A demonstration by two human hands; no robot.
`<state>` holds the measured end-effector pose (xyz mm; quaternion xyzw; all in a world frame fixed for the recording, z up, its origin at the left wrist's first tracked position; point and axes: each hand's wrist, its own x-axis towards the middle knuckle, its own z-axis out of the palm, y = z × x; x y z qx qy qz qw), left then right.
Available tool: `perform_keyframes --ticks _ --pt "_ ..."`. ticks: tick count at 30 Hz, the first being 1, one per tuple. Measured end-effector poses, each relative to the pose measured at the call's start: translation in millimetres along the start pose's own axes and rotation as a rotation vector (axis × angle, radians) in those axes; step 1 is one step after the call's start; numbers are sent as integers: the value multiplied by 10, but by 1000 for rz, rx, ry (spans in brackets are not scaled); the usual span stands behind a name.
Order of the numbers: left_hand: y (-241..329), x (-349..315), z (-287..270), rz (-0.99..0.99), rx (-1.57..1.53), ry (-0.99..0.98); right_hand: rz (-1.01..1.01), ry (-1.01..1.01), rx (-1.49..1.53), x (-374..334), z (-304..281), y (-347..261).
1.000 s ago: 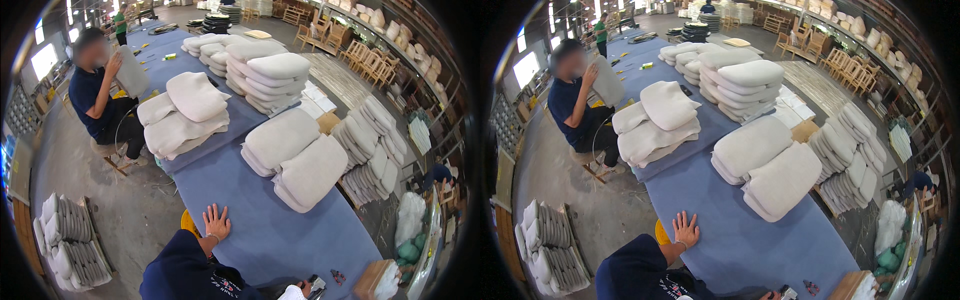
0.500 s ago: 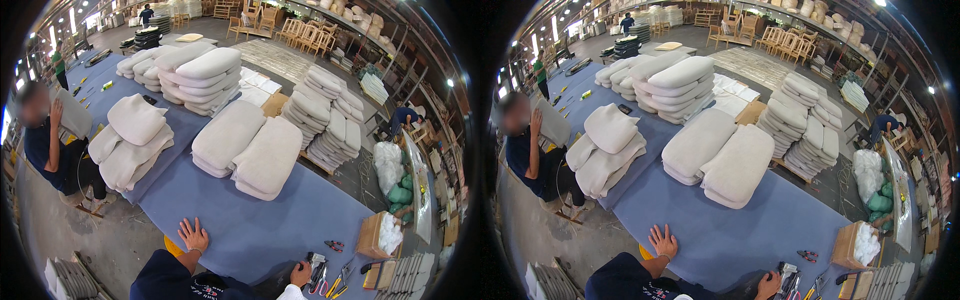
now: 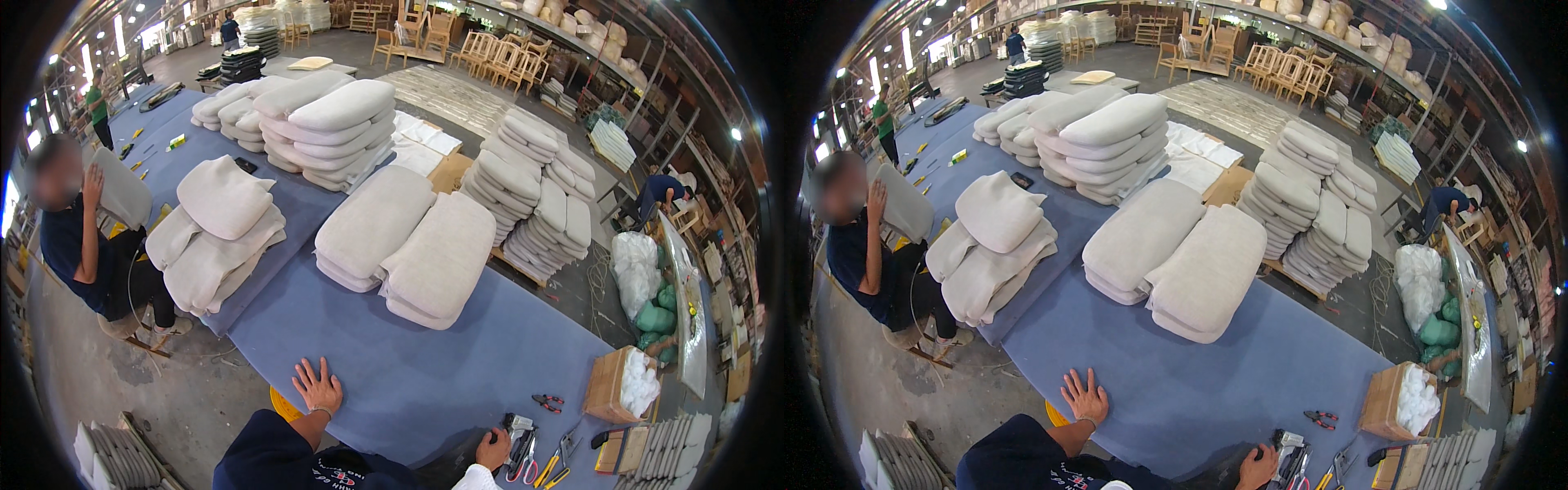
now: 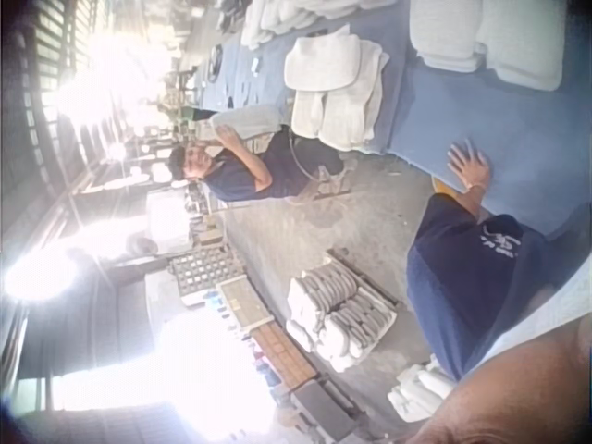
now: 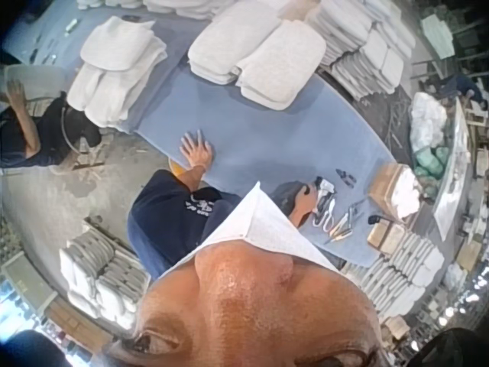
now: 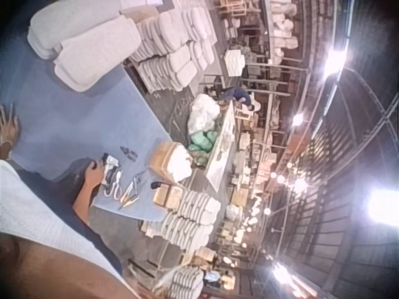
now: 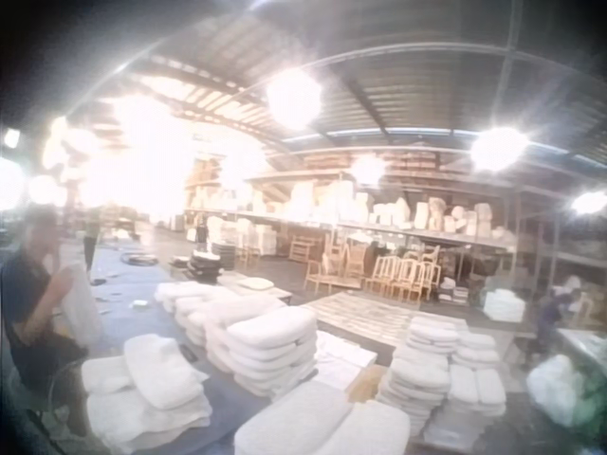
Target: The person assembles white fabric cushions by folding the edges, using a staple gun to secure seams, and trimming excess fabric with a utility knife. They handle multiple cushions sequentially, stacking completed units on the table.
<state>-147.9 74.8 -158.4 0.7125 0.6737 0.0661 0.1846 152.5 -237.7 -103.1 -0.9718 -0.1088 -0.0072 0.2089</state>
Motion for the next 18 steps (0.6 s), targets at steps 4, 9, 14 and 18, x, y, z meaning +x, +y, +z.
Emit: perform_keyframes --ticks 4,9,14,18 --pt "7 -5 0 -2 -12 7 -4 7 -7 15 22 16" --pt "-3 -8 -9 -5 -6 12 -8 3 10 12 -7 -35" --pt "4 -10 -11 -2 1 11 -43 14 9 41 75 96" --pt "19 -3 -13 3 -3 9 -39 15 2 26 31 56"
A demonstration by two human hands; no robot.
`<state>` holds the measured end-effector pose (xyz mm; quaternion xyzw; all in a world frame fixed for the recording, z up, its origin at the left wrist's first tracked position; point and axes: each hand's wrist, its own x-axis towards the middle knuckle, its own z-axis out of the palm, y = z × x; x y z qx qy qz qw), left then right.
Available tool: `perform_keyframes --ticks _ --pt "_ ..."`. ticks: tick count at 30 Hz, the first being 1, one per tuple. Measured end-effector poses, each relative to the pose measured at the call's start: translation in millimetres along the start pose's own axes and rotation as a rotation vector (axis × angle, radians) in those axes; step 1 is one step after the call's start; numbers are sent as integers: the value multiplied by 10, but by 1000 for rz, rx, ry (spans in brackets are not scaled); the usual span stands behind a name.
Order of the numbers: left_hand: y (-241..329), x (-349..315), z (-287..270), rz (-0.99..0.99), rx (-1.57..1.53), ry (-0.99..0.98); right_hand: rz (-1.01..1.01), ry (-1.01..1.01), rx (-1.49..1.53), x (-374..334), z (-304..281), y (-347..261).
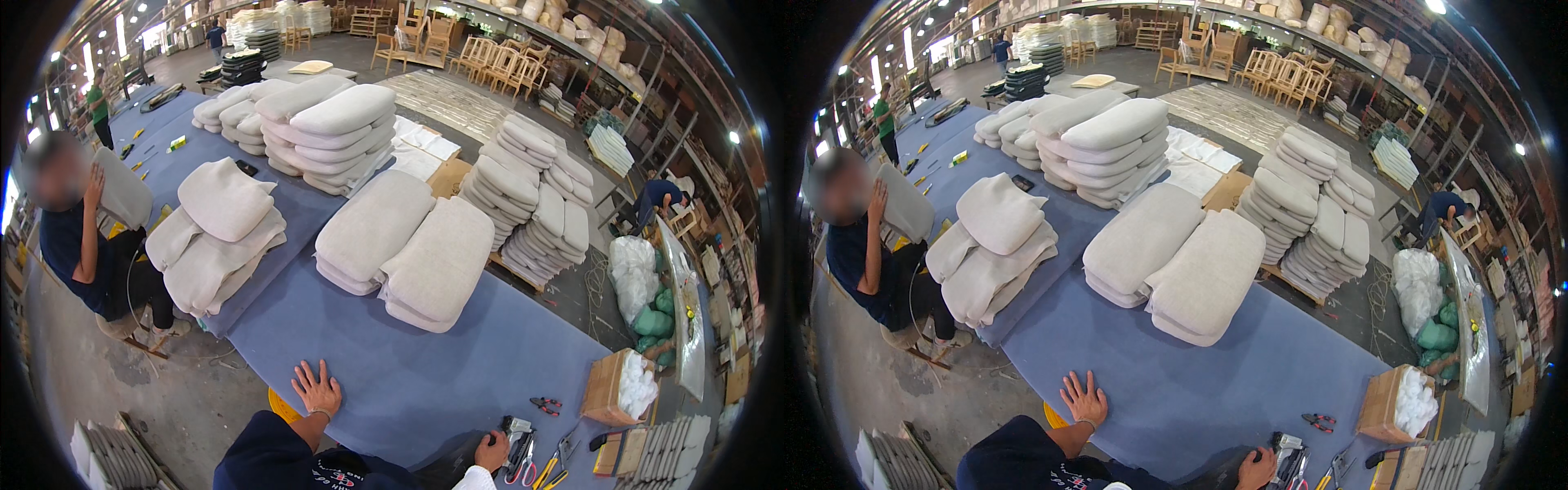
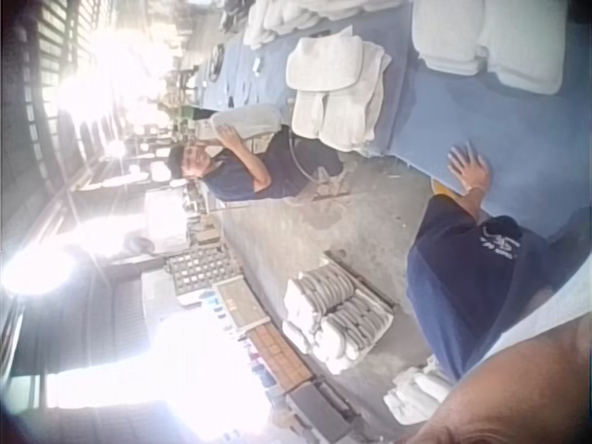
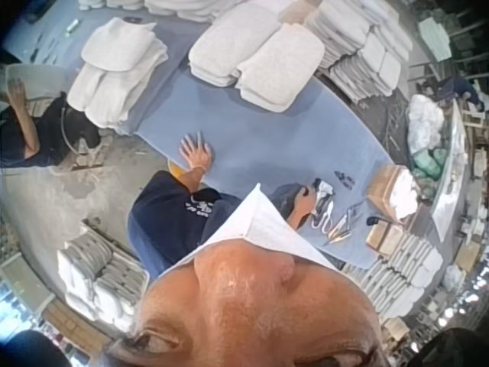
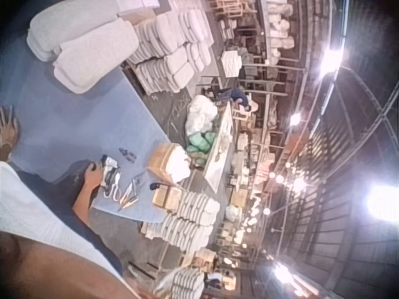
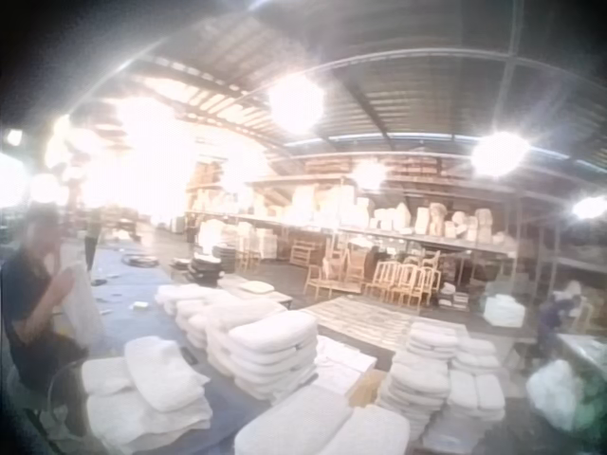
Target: The person assembles white fabric cushions by folding the edges, using a staple gun to secure seams, and trimming excess fabric with a utility knife. They handle multiple cushions sequentially, stacking completed units on the table.
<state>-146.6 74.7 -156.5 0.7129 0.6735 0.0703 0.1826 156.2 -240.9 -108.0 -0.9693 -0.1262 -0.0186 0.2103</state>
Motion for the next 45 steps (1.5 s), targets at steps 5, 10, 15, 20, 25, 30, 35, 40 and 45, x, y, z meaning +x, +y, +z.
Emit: perform_keyframes --ticks 5,10,15,20,25,30,35,40,45 --pt "-49 -9 20 -1 14 12 -8 -13 1 -21 -31 -60" --pt "-49 -4 34 3 -8 1 0 -12 -10 -34 -62 -88" --pt "-24 2 7 -2 -12 -13 14 -32 16 -27 -81 -90" --pt "-18 -6 4 -3 -11 -5 38 -41 -3 -24 -92 -126" --pt "-7 -19 5 -4 -12 -7 19 -47 11 3 -72 -47" --pt "-37 -40 15 -2 -14 6 20 -42 -2 -21 -97 -105" --pt "-117 -13 -18 -6 -19 -1 -29 45 -39 -122 -8 -107" --pt "84 108 -5 -4 65 -4 109 42 295 78 52 326" --pt "-89 74 203 -10 283 35 173 212 225 272 197 858"
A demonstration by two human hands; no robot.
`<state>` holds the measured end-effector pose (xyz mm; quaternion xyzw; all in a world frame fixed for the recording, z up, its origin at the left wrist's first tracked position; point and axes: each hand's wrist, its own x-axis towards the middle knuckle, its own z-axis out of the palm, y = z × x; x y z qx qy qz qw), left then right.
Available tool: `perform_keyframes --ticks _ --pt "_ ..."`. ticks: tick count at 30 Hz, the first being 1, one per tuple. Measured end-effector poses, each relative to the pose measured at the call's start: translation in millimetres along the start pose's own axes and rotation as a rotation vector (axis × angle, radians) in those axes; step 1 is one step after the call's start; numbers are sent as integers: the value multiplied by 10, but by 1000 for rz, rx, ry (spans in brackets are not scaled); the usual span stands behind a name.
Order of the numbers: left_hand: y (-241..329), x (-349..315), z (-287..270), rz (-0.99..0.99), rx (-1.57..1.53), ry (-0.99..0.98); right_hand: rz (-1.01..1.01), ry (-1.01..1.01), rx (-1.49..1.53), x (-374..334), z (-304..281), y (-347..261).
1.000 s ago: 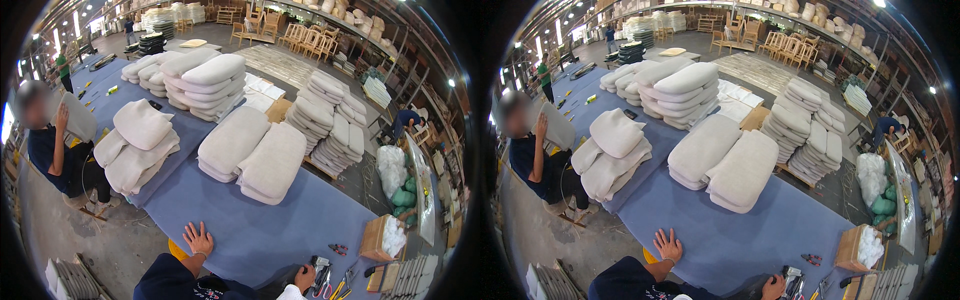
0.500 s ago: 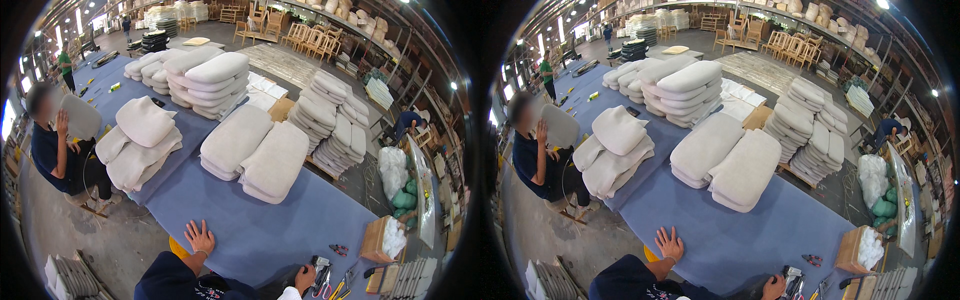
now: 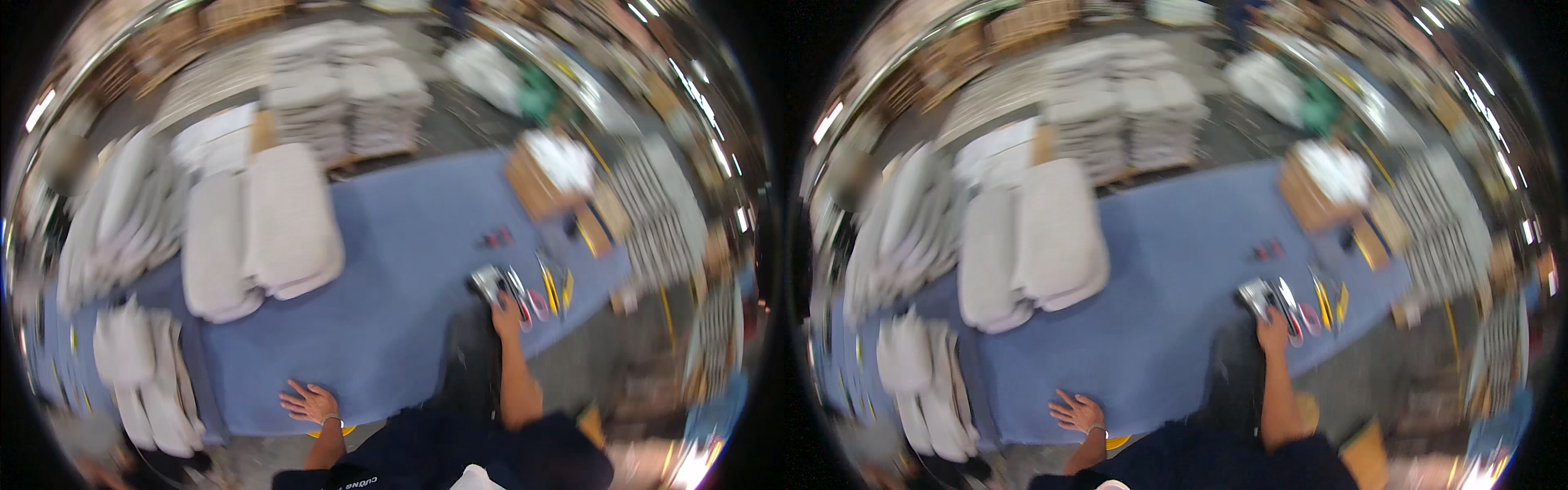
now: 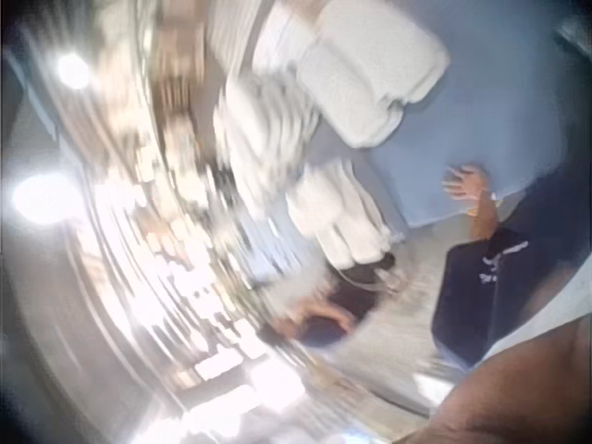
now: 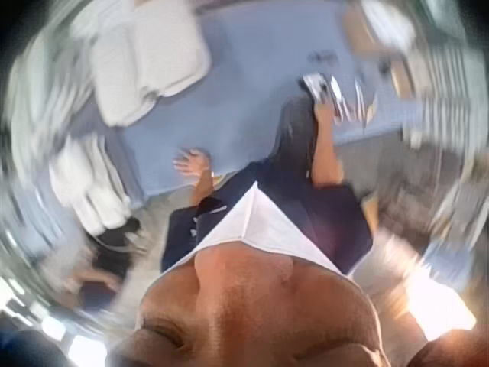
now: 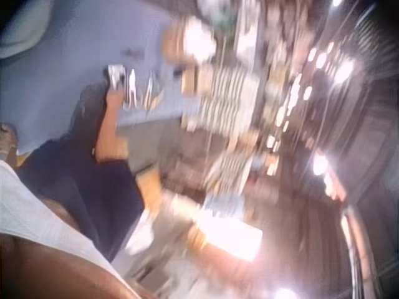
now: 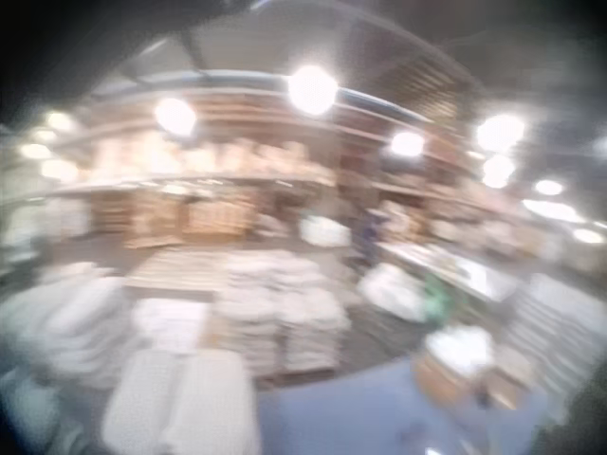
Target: The person assembles white fabric cushions by folding the edges, using a staple gun to secure seams, and trimming excess fabric with a utility knife. They handle multiple cushions sequentially, stacking completed units on the table.
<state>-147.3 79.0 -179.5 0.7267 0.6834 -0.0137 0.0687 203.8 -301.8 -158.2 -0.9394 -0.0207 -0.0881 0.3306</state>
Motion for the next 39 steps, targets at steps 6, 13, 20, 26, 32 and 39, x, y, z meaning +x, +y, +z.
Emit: perform_keyframes --ticks 6,13,20,26,32,39 --pt "130 -26 93 -41 154 -5 174 -30 -200 86 -225 179" --pt "-19 115 219 -40 299 49 345 -47 -160 -40 -396 -116" --pt "15 117 238 -52 387 85 286 128 -241 -51 -629 390" --pt "11 163 287 -45 409 97 201 -115 -9 87 -927 826" --pt "-65 102 329 -53 318 107 250 -262 -250 217 -1052 861" --pt "-45 91 177 -26 204 41 39 -284 -404 180 -1003 1146"
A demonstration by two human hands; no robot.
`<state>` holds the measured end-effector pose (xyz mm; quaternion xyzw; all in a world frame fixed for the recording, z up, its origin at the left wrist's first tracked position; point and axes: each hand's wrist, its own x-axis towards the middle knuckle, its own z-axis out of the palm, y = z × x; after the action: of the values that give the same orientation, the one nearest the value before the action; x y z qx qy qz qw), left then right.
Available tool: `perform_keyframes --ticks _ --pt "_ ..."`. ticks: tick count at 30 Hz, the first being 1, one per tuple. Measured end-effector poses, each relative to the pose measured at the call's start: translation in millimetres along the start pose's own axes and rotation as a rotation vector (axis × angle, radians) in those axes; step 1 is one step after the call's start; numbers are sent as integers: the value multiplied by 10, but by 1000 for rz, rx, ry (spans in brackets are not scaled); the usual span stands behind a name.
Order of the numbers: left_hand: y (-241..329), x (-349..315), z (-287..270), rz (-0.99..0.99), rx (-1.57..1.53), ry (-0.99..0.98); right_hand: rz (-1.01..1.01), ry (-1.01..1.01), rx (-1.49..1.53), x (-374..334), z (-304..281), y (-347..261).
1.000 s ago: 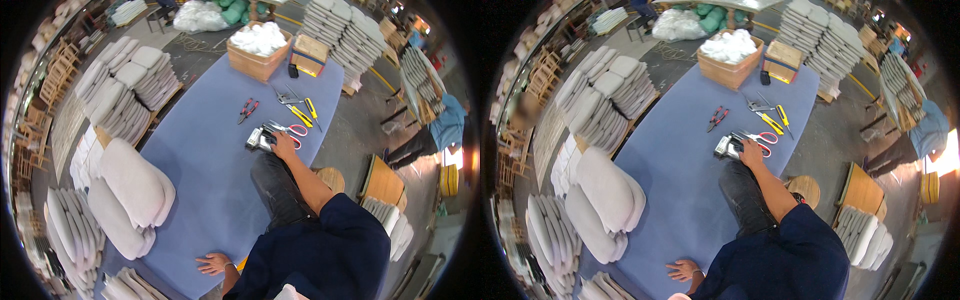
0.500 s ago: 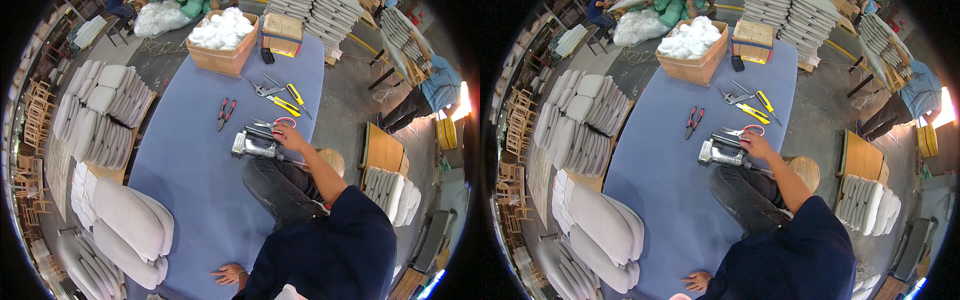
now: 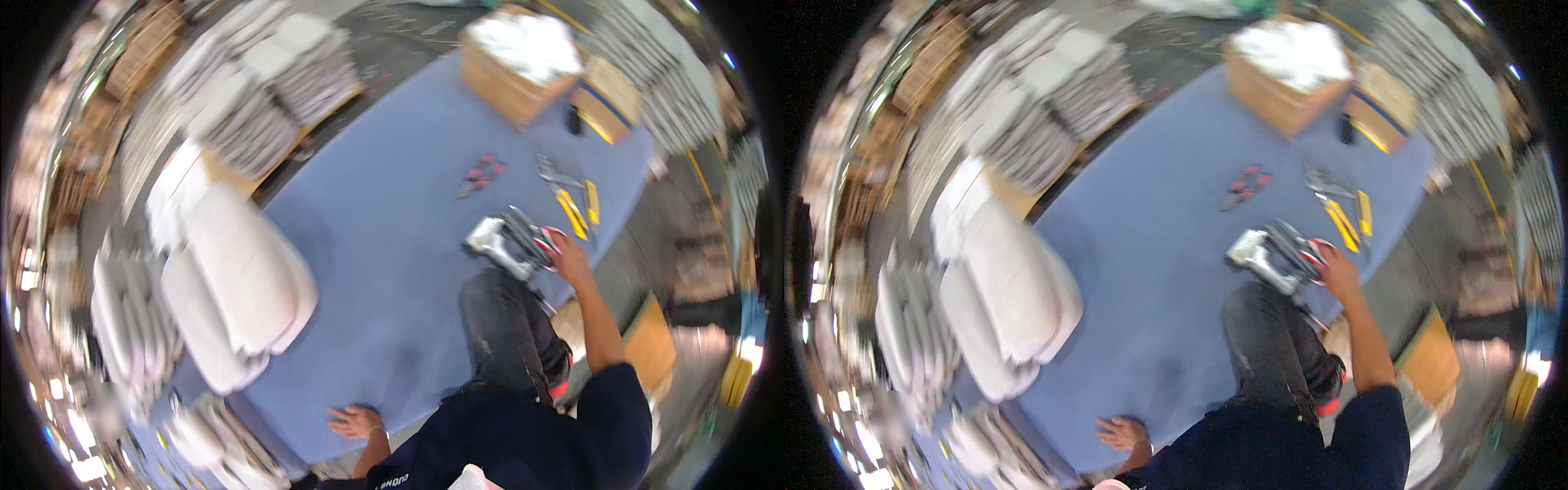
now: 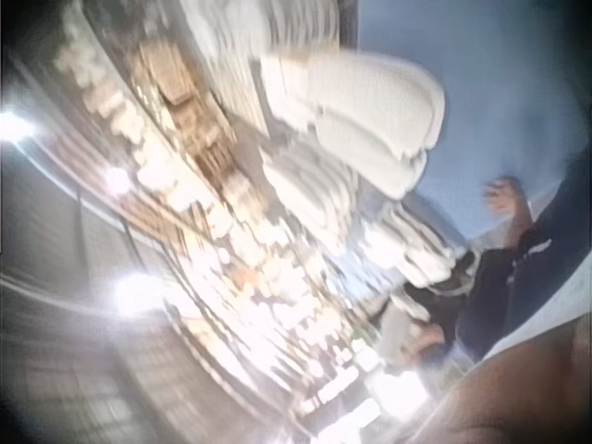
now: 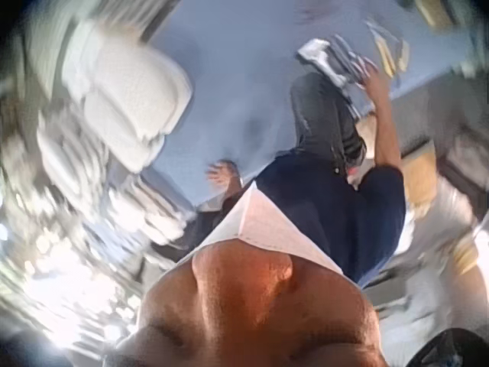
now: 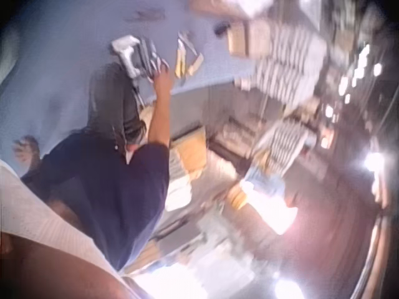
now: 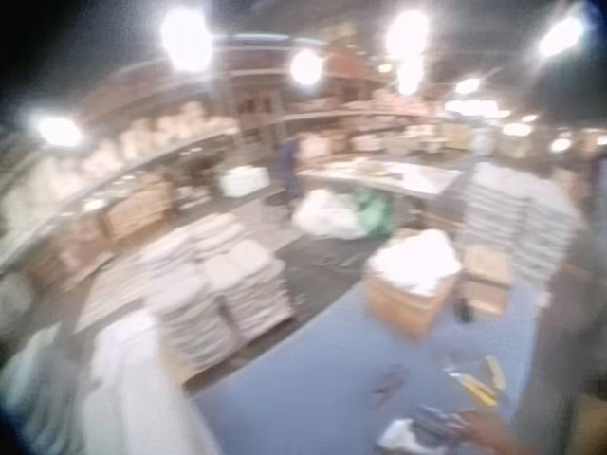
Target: The person assembles white fabric cushions by folding the edges, using a staple gun to secure seams, and trimming excess fabric with a utility knife. They handle multiple cushions sequentially, stacking completed units on the table.
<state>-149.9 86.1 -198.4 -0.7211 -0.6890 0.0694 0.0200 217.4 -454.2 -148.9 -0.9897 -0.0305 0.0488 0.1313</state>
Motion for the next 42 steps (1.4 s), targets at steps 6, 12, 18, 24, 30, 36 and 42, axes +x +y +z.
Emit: perform_keyframes --ticks 6,12,18,24,30,36,42 --pt "-40 48 19 17 -72 26 -98 -94 -182 99 -188 18" --pt "63 -123 -220 -8 -181 -71 -98 38 -473 360 -421 92" --pt "101 -97 -213 -9 -159 -70 -70 149 -415 545 -48 279" --pt "95 -93 -276 6 -210 -92 -87 -43 -292 815 -182 212" --pt "47 -91 -323 -8 -249 -78 163 243 -92 1283 -582 -168" --pt "59 -100 -379 -5 -311 -92 -98 233 -12 1576 -403 -248" --pt "9 -112 -405 -5 -347 -96 -206 -23 396 510 200 -1334"
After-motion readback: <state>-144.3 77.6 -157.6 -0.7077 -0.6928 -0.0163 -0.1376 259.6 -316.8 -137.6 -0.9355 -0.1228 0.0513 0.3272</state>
